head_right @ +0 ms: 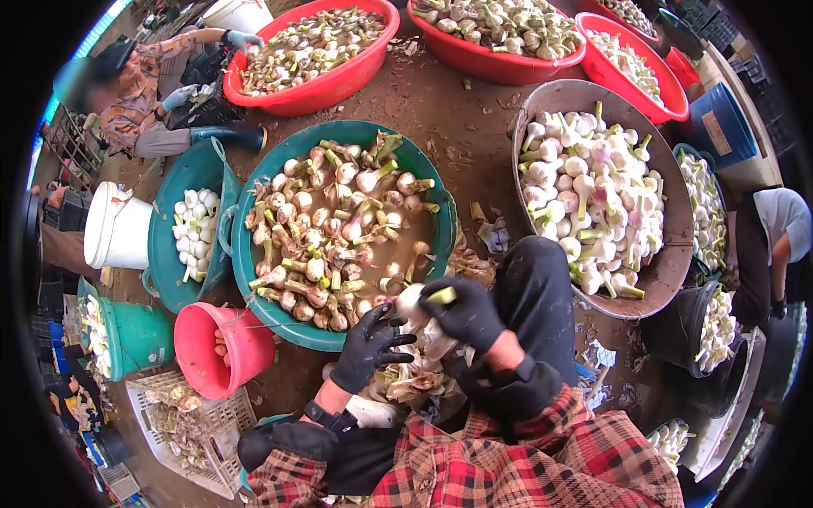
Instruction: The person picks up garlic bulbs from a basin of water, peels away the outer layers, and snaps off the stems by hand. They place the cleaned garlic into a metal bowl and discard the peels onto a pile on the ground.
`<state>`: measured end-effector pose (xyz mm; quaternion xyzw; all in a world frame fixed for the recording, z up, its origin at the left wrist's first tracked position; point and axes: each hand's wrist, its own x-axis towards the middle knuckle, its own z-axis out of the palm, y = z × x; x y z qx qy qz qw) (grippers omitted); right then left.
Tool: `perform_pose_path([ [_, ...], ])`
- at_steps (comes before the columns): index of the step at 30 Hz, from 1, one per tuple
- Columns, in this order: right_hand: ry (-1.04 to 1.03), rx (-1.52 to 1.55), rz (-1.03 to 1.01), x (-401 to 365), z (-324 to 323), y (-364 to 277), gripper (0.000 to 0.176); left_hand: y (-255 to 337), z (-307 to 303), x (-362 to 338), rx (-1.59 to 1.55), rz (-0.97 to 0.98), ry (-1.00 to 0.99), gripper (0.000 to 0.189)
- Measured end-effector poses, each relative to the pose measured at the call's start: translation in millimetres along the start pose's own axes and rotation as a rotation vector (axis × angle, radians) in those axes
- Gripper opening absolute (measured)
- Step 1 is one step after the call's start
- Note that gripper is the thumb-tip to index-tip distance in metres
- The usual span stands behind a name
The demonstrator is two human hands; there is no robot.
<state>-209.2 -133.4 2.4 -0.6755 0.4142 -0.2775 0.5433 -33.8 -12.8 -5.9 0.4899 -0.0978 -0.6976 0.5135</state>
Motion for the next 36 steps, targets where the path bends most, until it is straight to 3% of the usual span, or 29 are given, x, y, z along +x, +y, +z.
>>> perform_pose_path([
  [2, 0.316, -0.318, -0.181, 15, -43, -19, 0.011, -3, -2, 0, 0.026, 0.030, -0.010, 0.030],
  [3, 0.419, -0.523, -0.101, 22, -73, -18, 0.011, -8, -8, 3, 0.021, 0.030, -0.009, 0.030],
  [4, 0.628, -0.487, -0.215, 26, -98, 6, 0.016, -15, -16, 8, 0.092, 0.004, -0.040, 0.034],
  [6, 0.886, -0.988, -0.175, 29, -148, -4, 0.025, -20, -20, 12, 0.163, -0.019, -0.068, 0.038],
  [7, 0.902, -1.128, -0.018, 27, -159, -22, 0.024, -21, -19, 13, 0.172, -0.017, -0.081, 0.035],
  [9, 0.933, -1.158, 0.108, 31, -169, -20, 0.026, -25, -15, 14, 0.182, -0.019, -0.097, 0.032],
  [11, 0.845, -1.055, -0.088, 45, -156, 4, 0.030, -24, -11, 14, 0.272, -0.009, -0.096, 0.028],
  [13, 0.606, -0.800, -0.295, 63, -114, 28, 0.036, -24, -7, 14, 0.292, -0.002, -0.084, 0.027],
  [14, 0.340, -0.601, -0.247, 73, -88, 12, 0.034, -24, -7, 14, 0.362, 0.018, -0.080, 0.027],
  [15, 0.349, -0.782, -0.387, 92, -60, 29, 0.032, -24, -7, 14, 0.430, 0.038, -0.074, 0.027],
  [18, 0.063, -1.019, -0.251, 127, 2, 44, 0.037, -30, -14, 17, 0.517, 0.074, -0.066, 0.028],
  [21, 0.216, -1.384, -0.395, 164, 40, 115, 0.031, -27, -15, 15, 0.527, 0.092, -0.048, 0.029],
  [22, 0.214, -1.379, -0.405, 171, 42, 118, 0.031, -22, -12, 12, 0.491, 0.072, -0.043, 0.029],
  [27, -0.006, -1.511, -0.095, 179, 38, 111, 0.019, -19, -20, 16, 0.322, 0.052, -0.050, 0.032],
  [30, -0.089, -1.281, -0.134, 149, 13, 65, 0.014, -11, -20, 19, -0.102, -0.027, 0.021, 0.039],
  [31, -0.090, -1.143, -0.123, 136, 9, 55, 0.014, -6, -21, 21, -0.102, -0.027, 0.021, 0.039],
  [33, -0.137, -0.760, -0.151, 108, 2, 53, 0.018, 1, -25, 26, -0.457, -0.167, 0.021, 0.043],
  [36, -0.210, -0.253, -0.246, 62, 10, 41, 0.028, 6, -28, 30, -0.555, -0.184, -0.055, 0.047],
])
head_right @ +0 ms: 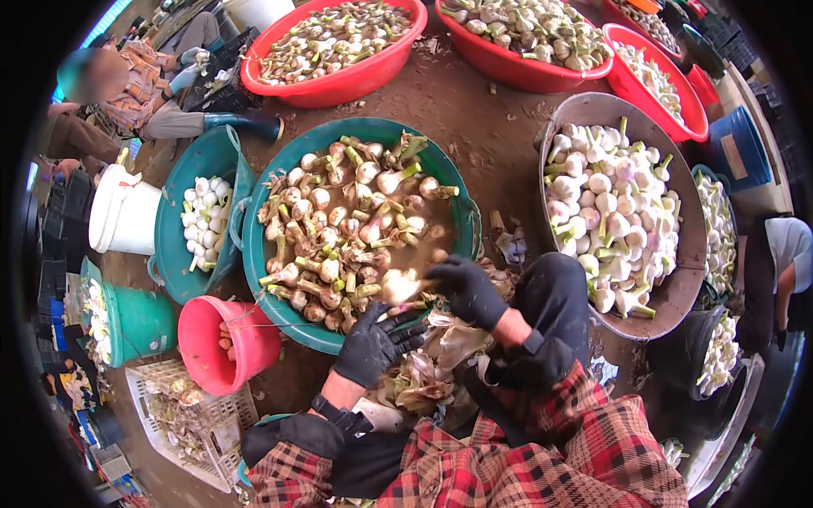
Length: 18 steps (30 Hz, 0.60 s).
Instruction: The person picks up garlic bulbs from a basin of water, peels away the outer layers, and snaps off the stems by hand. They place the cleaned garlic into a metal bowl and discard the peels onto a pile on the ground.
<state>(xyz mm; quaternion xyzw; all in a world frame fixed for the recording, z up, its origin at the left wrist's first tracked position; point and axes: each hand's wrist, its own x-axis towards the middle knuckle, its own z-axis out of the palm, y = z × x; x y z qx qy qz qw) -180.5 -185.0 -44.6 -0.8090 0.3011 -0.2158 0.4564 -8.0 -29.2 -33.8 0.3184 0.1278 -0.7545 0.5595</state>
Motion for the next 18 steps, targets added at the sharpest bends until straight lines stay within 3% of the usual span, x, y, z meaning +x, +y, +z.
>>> perform_pose_path([
  [3, -0.019, 0.099, 0.022, -16, 7, -29, 0.033, 3, 11, -6, -0.087, 0.058, -0.080, 0.043],
  [5, 0.052, 0.040, -0.023, -17, 10, -32, 0.030, 3, 19, -10, 0.226, 0.321, -0.040, 0.037],
  [7, 0.116, -0.099, -0.067, -15, 8, -44, 0.030, -3, 20, -8, 0.205, 0.352, 0.004, 0.036],
  [10, 0.212, 0.054, -0.011, -14, 13, -62, 0.025, -12, 12, -1, 0.794, 0.751, 0.278, 0.045],
  [14, 0.228, -0.038, -0.017, -18, 24, -77, 0.020, -15, 9, -1, 0.903, 0.747, 0.329, 0.046],
  [18, 0.219, -0.240, -0.070, -20, 25, -83, 0.015, -17, 16, -5, 1.220, 0.925, 0.407, 0.046],
])
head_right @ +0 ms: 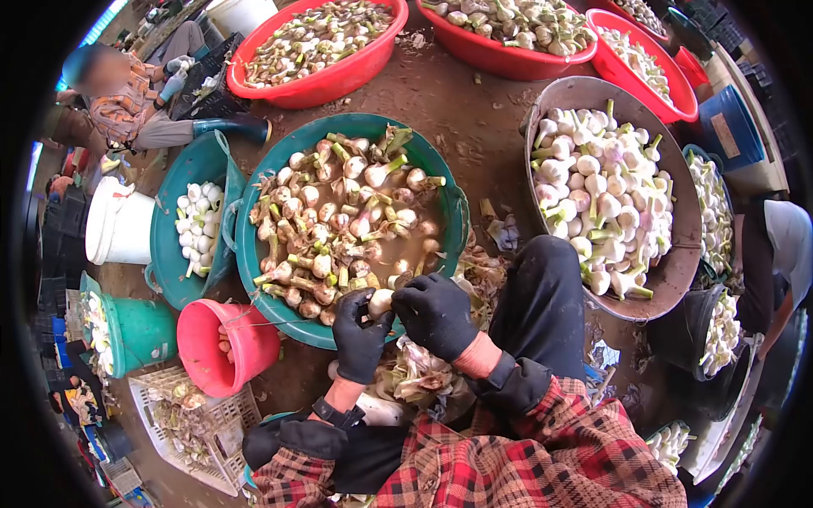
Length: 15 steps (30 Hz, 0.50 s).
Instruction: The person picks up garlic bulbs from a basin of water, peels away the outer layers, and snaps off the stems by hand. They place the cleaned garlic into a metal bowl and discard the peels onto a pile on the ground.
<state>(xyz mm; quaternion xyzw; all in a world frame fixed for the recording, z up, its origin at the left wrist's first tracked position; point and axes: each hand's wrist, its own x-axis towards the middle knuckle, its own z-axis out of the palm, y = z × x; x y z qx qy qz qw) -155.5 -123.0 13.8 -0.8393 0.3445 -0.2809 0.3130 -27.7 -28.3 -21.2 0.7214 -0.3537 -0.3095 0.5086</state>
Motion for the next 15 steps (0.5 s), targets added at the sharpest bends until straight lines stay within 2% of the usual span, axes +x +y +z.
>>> perform_pose_path([
  [2, -0.003, -0.051, -0.024, -1, -1, -3, 0.013, 1, 0, -1, 0.182, 0.182, 0.036, 0.046],
  [5, -0.015, -0.091, -0.034, -3, 2, -4, 0.012, 0, 0, -3, 0.239, 0.238, 0.048, 0.046],
  [11, -0.011, -0.077, -0.036, -8, 8, 5, 0.010, 0, -3, -4, 0.256, 0.286, 0.010, 0.045],
  [13, 0.001, 0.084, 0.018, -10, 9, 9, 0.009, 2, -4, -3, 0.251, 0.280, 0.002, 0.045],
  [15, -0.007, 0.098, 0.030, -11, 8, 9, 0.008, 7, -4, -3, 0.245, 0.273, -0.008, 0.044],
])
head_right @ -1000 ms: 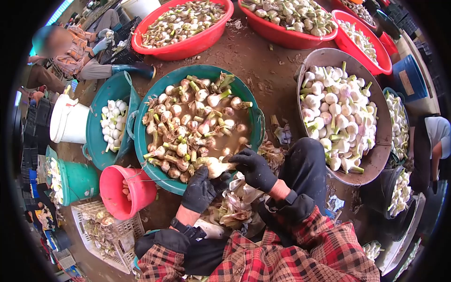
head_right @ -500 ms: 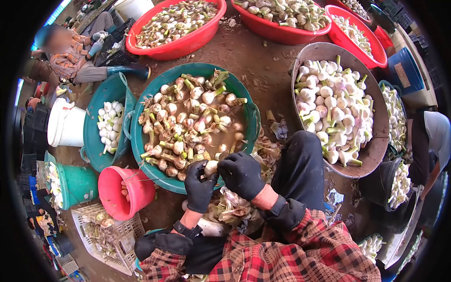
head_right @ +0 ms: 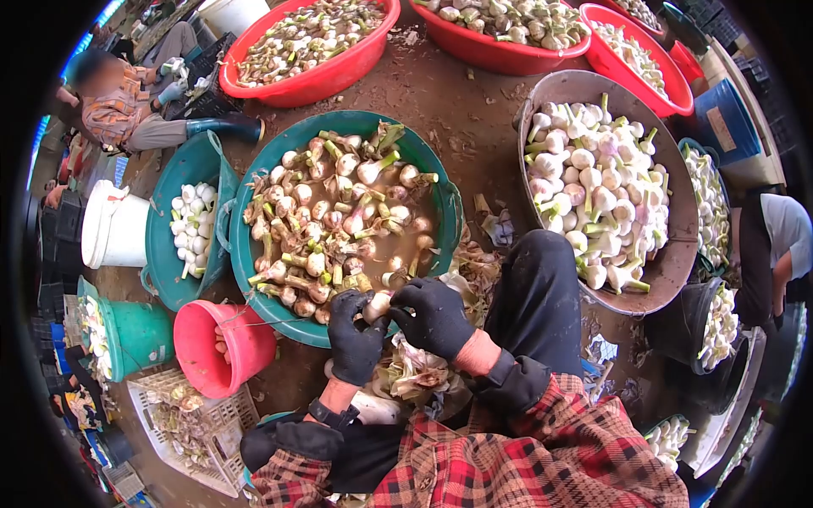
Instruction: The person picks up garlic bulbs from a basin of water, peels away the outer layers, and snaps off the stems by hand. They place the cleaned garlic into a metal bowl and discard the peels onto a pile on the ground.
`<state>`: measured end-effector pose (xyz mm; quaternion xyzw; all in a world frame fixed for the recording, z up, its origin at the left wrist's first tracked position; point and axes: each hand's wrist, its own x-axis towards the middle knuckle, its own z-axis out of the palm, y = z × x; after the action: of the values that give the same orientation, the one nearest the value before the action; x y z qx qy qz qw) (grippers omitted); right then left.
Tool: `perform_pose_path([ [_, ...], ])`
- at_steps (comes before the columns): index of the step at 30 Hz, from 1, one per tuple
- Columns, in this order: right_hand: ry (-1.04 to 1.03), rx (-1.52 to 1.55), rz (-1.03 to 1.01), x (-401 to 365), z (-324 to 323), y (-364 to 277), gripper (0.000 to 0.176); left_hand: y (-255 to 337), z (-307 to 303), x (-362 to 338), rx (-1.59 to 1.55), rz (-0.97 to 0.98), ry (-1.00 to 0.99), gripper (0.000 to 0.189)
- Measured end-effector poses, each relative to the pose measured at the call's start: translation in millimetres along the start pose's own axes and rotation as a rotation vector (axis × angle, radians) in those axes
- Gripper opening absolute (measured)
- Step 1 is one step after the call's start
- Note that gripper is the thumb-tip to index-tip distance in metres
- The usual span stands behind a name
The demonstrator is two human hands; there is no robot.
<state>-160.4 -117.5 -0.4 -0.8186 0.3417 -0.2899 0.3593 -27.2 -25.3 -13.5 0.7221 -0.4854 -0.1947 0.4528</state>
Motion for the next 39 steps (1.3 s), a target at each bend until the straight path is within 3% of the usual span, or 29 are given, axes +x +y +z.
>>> perform_pose_path([
  [15, -0.001, -0.013, 0.004, -4, 1, -1, 0.012, 2, -3, 1, 0.003, 0.089, -0.059, 0.039],
  [18, 0.055, 0.045, 0.095, -7, 4, 18, 0.009, 2, -9, 4, -0.057, 0.040, -0.156, 0.041],
  [20, 0.084, 0.014, 0.220, -9, 0, 40, 0.007, 9, -16, 7, -0.259, 0.004, -0.268, 0.043],
  [23, 0.049, -0.159, 0.341, -13, -16, 60, 0.007, 5, -19, 7, -0.569, -0.213, -0.396, 0.046],
  [25, -0.113, -0.286, 0.360, -11, -27, 61, 0.011, -2, -22, 7, -0.728, -0.344, -0.493, 0.046],
  [26, -0.110, -0.286, 0.362, -8, -30, 59, 0.011, -3, -23, 7, -0.728, -0.344, -0.496, 0.046],
  [28, 0.023, 0.027, 0.105, 0, -37, 49, 0.020, -1, -25, 8, -0.855, -0.489, -0.433, 0.042],
  [29, 0.024, 0.028, 0.106, 2, -40, 40, 0.020, -1, -24, 7, -0.854, -0.490, -0.435, 0.042],
  [31, -0.133, 0.301, -0.020, 9, -43, 19, 0.025, 1, -22, 7, -0.981, -0.544, -0.398, 0.042],
  [34, -0.233, 0.281, 0.098, 6, -39, 9, 0.023, -8, -16, 5, -0.910, -0.527, -0.430, 0.043],
  [39, -0.220, 0.165, 0.072, -2, -29, 17, 0.023, -1, -6, 0, -0.638, -0.396, -0.424, 0.051],
])
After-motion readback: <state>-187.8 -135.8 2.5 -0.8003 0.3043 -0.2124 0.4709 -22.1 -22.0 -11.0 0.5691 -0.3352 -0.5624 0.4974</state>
